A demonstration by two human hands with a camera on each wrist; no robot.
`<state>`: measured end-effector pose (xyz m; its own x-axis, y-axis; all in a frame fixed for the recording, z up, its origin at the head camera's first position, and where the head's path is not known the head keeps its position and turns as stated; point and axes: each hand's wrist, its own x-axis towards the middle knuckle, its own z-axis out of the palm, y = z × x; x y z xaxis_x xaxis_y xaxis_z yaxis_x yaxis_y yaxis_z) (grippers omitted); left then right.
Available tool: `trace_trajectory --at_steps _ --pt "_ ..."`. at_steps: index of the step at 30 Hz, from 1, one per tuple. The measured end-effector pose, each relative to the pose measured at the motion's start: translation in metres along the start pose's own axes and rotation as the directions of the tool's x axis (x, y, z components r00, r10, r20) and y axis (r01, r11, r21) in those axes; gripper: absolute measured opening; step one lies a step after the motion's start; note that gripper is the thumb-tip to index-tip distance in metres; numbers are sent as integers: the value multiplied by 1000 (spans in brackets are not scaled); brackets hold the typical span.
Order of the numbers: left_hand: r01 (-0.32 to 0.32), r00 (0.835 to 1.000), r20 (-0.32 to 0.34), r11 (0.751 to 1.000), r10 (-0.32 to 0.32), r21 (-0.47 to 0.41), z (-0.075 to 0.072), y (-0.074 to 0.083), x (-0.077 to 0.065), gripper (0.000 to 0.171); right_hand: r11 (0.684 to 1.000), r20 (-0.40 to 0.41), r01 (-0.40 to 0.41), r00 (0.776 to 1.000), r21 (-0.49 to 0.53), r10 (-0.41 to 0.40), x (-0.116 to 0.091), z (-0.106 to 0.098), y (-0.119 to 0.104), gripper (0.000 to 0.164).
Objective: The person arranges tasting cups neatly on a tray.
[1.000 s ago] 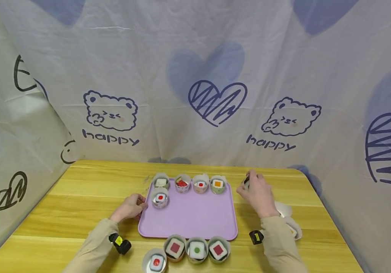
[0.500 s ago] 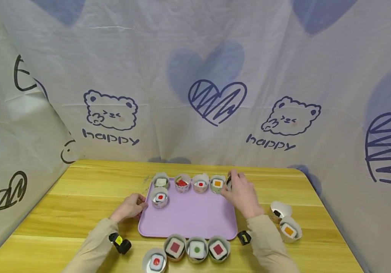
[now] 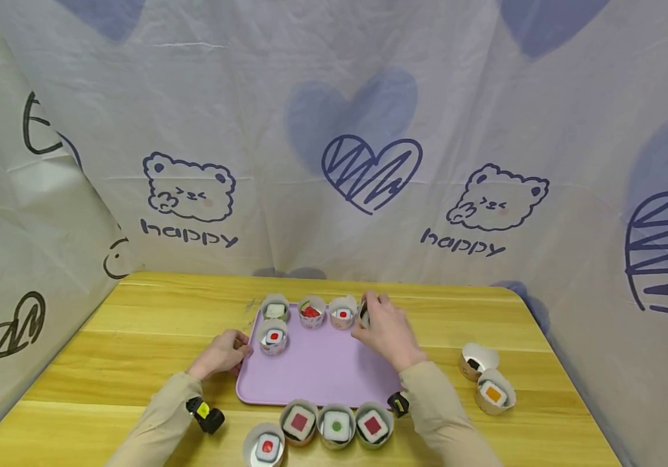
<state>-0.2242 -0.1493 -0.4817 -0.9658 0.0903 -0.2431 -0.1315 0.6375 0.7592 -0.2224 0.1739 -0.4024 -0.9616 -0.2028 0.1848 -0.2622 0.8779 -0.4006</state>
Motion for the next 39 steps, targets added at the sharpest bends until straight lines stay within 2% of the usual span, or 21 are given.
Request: trace_trajectory --at_steps 7,12,19,25,29,39 --pt "-14 1000 -5 1000 14 -7 1 -2 2 21 999 47 22 999 37 -24 5 8 -13 40" --pt "-8 1000 -2 1000 8 -10 1 -1 1 22 998 71 54 996 -17 -52 9 15 -21 41" --pt "-9 1000 2 1000 9 -3 1 -1 2 23 989 51 125 991 -79 -122 12 22 -31 35" --pt "0 1000 4 1000 0 1 0 -1 1 24 987 87 162 983 -13 -161 16 27 -37 39" --pt "0 1000 0 1000 0 2 0 -1 1 23 981 97 191 977 -20 -189 19 32 -41 39" --pt "6 1000 0 1000 -6 8 0 0 2 23 985 181 170 970 -23 -163 29 42 -51 39"
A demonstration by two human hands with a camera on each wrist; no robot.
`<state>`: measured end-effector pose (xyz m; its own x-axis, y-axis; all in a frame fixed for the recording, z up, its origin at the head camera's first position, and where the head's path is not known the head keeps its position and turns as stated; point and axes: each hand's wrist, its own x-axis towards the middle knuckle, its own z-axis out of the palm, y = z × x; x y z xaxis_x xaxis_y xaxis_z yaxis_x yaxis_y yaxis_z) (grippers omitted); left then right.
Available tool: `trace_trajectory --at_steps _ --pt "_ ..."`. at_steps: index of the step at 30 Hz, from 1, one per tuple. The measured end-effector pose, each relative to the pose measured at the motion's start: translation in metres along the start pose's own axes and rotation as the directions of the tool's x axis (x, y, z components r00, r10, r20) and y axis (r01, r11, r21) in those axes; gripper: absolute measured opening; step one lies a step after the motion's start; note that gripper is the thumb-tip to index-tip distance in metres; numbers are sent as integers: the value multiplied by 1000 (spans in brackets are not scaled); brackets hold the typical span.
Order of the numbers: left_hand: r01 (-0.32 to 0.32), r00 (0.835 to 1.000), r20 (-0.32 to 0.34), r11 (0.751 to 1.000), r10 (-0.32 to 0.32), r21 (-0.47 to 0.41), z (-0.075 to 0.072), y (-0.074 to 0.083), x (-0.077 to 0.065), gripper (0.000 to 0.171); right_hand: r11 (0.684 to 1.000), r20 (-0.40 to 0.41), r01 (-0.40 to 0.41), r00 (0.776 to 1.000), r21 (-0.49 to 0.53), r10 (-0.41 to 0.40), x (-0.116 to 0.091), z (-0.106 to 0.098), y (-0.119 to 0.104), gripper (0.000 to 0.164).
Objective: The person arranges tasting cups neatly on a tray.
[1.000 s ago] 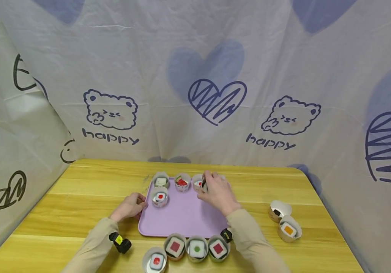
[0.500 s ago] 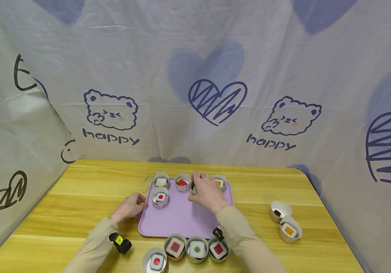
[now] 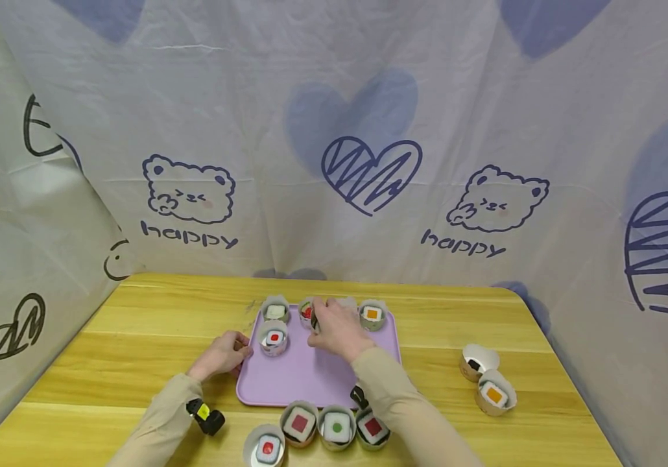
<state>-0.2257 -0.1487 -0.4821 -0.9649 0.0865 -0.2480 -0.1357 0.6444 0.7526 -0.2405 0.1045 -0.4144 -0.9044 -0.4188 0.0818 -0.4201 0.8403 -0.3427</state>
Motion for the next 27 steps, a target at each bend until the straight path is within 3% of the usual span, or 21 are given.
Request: trace_trajectory --at_steps 10,16,27 --pt "-10 1000 -2 1000 10 -14 0 -1 1 24 1000 30 9 1000 -18 -9 7 8 -4 50" --pt "-1 1000 0 1000 1 -2 -1 0 0 24 999 26 21 999 -47 -19 11 13 -5 38" --pt "-10 1000 3 1000 10 -27 0 -1 0 23 1000 24 26 999 -9 -26 13 18 -12 37"
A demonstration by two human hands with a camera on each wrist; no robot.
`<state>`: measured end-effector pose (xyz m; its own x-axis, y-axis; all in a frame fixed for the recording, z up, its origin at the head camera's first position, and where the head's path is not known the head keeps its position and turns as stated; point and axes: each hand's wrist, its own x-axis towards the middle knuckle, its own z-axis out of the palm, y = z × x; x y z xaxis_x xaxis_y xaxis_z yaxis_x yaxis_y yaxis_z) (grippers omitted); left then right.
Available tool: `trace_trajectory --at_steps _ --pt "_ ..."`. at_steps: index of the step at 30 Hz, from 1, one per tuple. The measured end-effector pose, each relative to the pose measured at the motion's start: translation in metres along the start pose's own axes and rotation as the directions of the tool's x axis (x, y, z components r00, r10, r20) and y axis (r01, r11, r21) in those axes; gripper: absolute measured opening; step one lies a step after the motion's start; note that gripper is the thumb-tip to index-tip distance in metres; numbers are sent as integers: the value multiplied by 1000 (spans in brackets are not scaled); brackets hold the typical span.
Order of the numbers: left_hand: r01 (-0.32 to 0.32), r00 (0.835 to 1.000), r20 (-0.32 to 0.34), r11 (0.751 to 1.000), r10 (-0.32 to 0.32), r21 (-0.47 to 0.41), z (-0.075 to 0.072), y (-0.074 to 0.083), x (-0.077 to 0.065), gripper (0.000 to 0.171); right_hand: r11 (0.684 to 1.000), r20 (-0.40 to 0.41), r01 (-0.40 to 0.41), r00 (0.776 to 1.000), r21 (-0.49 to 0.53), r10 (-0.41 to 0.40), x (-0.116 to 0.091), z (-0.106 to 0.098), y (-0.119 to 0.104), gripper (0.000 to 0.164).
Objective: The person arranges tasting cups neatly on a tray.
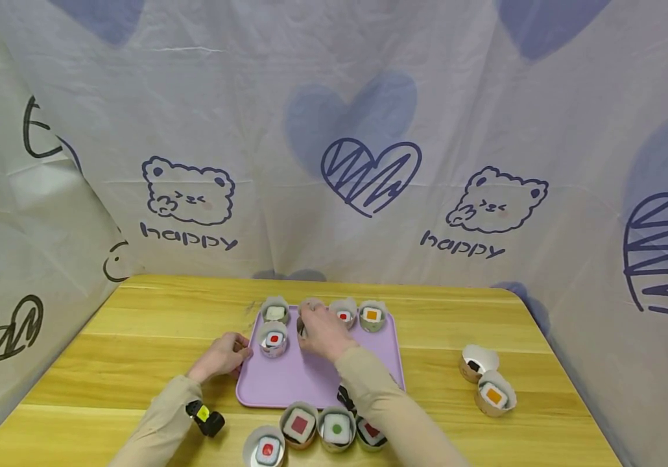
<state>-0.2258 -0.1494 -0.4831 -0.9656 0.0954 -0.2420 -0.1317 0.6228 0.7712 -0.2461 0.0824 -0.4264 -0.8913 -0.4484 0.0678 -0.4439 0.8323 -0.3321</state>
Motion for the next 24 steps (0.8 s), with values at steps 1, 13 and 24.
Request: trace_trajectory --at_steps 1,13,24 --pt "1 1000 1 1000 -1 1 0 0 0 23 1000 -1 -1 1000 2 1 0 1 0 35" --pt "-2 1000 -1 1000 2 0 0 0 -1 23 1000 17 8 1000 13 -8 2 6 -2 35" --pt "0 1000 -6 1000 0 10 1 1 -2 22 1000 52 -25 998 -7 25 1 7 -3 60"
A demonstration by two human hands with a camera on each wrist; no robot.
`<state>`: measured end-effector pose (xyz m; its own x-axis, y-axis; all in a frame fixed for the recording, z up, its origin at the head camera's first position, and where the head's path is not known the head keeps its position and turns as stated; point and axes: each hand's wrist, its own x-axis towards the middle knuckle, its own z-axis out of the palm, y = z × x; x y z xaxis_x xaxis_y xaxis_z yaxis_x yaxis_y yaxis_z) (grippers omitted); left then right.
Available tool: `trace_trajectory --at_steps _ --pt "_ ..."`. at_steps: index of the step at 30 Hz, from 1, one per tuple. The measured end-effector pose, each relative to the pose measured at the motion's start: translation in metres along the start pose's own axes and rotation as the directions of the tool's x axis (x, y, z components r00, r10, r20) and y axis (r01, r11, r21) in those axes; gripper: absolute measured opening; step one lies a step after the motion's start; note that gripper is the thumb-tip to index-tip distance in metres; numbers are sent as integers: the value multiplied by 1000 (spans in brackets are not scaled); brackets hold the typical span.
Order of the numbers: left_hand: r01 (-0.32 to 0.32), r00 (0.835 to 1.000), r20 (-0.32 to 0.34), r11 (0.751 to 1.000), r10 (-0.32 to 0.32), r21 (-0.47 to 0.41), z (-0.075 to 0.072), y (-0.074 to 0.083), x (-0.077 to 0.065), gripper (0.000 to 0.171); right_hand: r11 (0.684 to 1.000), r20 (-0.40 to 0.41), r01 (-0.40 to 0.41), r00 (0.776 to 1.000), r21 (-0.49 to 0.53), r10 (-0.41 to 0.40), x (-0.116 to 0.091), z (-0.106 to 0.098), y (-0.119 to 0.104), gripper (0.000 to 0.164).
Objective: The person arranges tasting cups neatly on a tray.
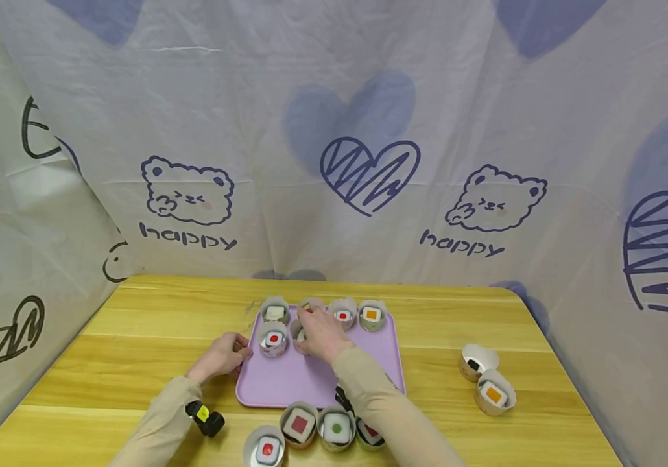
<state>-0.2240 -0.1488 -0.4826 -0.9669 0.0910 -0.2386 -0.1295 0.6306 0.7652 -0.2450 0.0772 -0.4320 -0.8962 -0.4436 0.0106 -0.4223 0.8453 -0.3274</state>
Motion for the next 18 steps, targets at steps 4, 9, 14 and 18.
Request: trace_trajectory --at_steps 4,9,14,18 --pt "2 1000 -3 1000 -2 -2 0 0 0 22 1000 -5 9 1000 -1 -9 1 1 2 59" --pt "8 1000 -2 1000 -8 2 0 0 0 23 1000 -15 17 1000 -11 -17 1 2 3 58" --pt "9 1000 0 1000 -9 3 0 0 1 24 1000 -13 4 1000 30 -4 -2 0 4 59" --pt "12 1000 -2 1000 -12 3 1 0 2 24 997 -5 -15 1000 82 16 -5 -2 7 61"
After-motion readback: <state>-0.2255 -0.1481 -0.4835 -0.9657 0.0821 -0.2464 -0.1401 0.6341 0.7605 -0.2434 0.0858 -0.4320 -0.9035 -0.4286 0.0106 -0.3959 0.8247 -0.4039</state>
